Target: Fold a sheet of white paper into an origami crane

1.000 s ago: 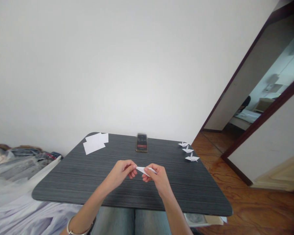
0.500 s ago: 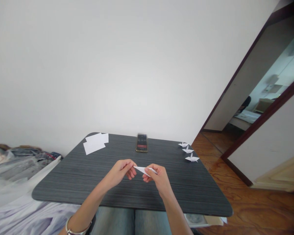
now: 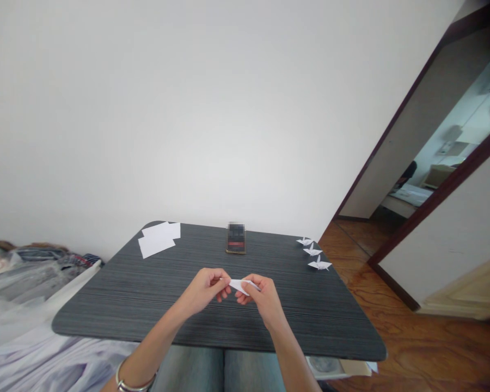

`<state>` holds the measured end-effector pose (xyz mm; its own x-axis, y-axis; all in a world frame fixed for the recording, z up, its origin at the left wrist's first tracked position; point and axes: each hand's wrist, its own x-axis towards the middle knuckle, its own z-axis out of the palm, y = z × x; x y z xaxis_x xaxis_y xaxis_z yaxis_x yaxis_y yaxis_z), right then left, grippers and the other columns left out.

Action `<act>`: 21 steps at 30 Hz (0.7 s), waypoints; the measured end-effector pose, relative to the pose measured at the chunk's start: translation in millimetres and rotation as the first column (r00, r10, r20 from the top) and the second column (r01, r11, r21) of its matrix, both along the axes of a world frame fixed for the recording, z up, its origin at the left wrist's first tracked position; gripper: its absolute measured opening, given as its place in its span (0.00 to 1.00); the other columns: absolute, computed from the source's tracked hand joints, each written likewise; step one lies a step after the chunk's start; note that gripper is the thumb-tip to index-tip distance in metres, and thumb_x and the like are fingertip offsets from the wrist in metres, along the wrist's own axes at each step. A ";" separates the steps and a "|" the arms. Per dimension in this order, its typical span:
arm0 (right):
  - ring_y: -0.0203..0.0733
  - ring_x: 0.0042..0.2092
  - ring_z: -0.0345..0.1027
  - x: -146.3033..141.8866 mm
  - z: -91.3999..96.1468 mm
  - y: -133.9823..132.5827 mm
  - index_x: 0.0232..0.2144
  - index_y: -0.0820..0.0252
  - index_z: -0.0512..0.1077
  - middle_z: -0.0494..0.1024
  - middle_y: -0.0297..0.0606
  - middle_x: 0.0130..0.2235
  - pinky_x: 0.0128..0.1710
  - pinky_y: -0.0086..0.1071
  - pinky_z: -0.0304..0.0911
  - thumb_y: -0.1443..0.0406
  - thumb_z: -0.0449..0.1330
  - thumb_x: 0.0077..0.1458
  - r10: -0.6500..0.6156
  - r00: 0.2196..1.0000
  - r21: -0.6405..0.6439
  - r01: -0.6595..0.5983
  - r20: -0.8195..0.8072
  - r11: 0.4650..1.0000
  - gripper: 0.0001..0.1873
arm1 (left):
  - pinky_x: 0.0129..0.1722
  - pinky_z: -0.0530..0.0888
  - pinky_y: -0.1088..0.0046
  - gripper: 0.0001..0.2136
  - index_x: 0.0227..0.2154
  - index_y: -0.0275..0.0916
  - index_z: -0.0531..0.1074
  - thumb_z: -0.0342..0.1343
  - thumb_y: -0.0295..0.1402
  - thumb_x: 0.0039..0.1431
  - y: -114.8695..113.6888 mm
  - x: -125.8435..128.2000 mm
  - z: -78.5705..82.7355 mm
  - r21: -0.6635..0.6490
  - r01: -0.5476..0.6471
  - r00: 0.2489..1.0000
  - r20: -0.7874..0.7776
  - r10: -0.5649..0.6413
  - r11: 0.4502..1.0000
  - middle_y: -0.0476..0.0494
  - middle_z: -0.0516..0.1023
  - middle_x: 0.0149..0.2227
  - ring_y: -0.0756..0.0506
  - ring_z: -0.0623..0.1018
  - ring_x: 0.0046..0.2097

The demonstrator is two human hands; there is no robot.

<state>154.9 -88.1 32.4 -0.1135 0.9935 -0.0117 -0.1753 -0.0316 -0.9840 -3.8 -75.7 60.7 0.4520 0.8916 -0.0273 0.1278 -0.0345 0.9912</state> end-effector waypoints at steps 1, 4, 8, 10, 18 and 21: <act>0.33 0.18 0.66 0.2 -0.1 0.3 0.21 0.66 0.71 0.75 0.37 0.19 0.19 0.25 0.62 0.61 0.60 0.41 -0.002 1.000 -0.002 0.002 0.000 1.000 0.11 | 0.21 0.65 0.78 0.14 0.23 0.31 0.67 0.50 0.40 0.50 0.3 -1.6 -0.2 0.002 0.015 1.000 0.000 -0.015 1.000 0.47 0.70 0.21 0.53 0.68 0.22; 0.34 0.19 0.67 0.7 0.6 0.8 0.22 0.66 0.71 0.75 0.37 0.19 0.19 0.25 0.62 0.60 0.60 0.41 -0.008 1.000 0.013 0.008 0.002 1.000 0.11 | 0.23 0.67 0.77 0.13 0.29 0.32 0.69 0.49 0.38 0.52 0.7 -7.7 -0.2 0.035 0.045 0.999 0.020 -0.046 0.998 0.46 0.71 0.24 0.52 0.70 0.25; 0.35 0.20 0.67 1.6 4.3 -1.0 0.23 0.66 0.71 0.76 0.37 0.21 0.21 0.26 0.62 0.60 0.60 0.43 -0.027 1.000 0.067 0.027 -0.006 0.997 0.12 | 0.32 0.69 0.74 0.12 0.35 0.34 0.68 0.54 0.34 0.49 -0.4 -14.7 -0.2 0.168 -0.064 0.996 0.065 0.054 0.984 0.45 0.73 0.30 0.49 0.73 0.32; 0.35 0.21 0.68 1.6 6.3 -2.4 0.24 0.65 0.71 0.76 0.37 0.21 0.22 0.26 0.63 0.60 0.60 0.43 -0.039 0.999 0.085 0.039 -0.006 0.996 0.12 | 0.35 0.69 0.73 0.11 0.33 0.34 0.69 0.56 0.34 0.47 -0.7 -16.2 -0.1 0.229 -0.108 0.994 0.052 0.099 0.967 0.44 0.74 0.31 0.48 0.73 0.33; 0.36 0.21 0.68 -0.9 5.7 -2.9 0.24 0.65 0.71 0.76 0.38 0.21 0.20 0.26 0.63 0.59 0.60 0.43 -0.059 0.998 0.138 0.056 0.020 0.989 0.13 | 0.31 0.69 0.75 0.07 0.26 0.35 0.72 0.56 0.35 0.47 1.1 -14.2 2.2 0.327 -0.186 0.980 -0.004 0.198 0.927 0.47 0.74 0.26 0.49 0.73 0.29; 0.36 0.21 0.68 -1.3 5.5 -2.7 0.24 0.65 0.71 0.76 0.38 0.21 0.20 0.27 0.63 0.58 0.60 0.42 -0.068 0.998 0.138 0.065 0.018 0.988 0.13 | 0.30 0.69 0.76 0.07 0.26 0.35 0.72 0.56 0.35 0.46 1.6 -14.1 2.6 0.330 -0.187 0.979 -0.012 0.202 0.925 0.47 0.75 0.25 0.49 0.73 0.29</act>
<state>153.5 -90.8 37.8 -0.0488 0.9912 0.1234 -0.1500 0.1149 -0.9820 -17.9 -74.1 63.3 0.2741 0.9249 0.2635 0.2085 -0.3246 0.9226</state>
